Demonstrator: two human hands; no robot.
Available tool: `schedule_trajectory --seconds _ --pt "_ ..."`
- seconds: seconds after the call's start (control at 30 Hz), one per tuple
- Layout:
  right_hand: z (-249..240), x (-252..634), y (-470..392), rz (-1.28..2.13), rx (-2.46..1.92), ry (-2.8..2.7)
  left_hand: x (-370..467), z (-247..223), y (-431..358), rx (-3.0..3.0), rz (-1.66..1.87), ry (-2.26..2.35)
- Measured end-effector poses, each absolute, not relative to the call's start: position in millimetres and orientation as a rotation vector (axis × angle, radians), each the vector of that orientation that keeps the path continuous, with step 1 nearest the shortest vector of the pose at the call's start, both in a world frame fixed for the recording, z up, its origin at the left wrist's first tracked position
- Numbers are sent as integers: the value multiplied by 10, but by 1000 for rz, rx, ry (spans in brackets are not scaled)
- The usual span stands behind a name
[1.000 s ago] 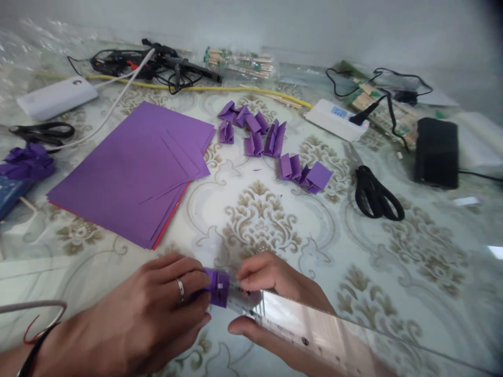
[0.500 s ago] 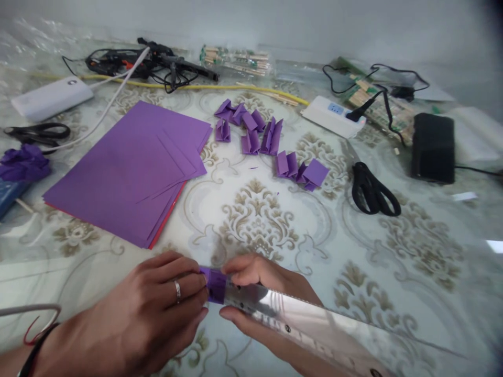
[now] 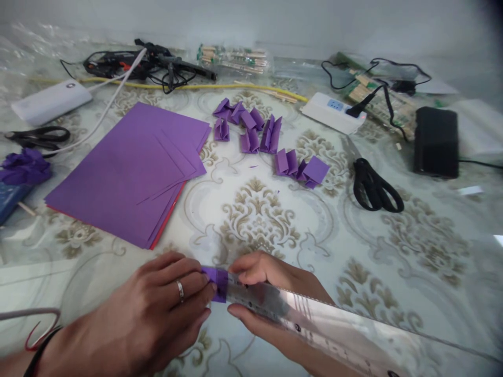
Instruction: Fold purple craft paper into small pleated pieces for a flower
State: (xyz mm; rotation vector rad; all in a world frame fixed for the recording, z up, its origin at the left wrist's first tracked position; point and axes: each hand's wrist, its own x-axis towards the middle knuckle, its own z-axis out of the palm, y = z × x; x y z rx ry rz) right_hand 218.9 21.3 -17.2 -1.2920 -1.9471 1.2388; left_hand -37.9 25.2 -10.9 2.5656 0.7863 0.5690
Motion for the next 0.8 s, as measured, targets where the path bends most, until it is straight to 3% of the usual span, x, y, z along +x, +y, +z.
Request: schedule_trajectory --seconds 0.8 --pt "-113 2276 205 1267 -1335 -2061 -365 -113 246 2569 551 792"
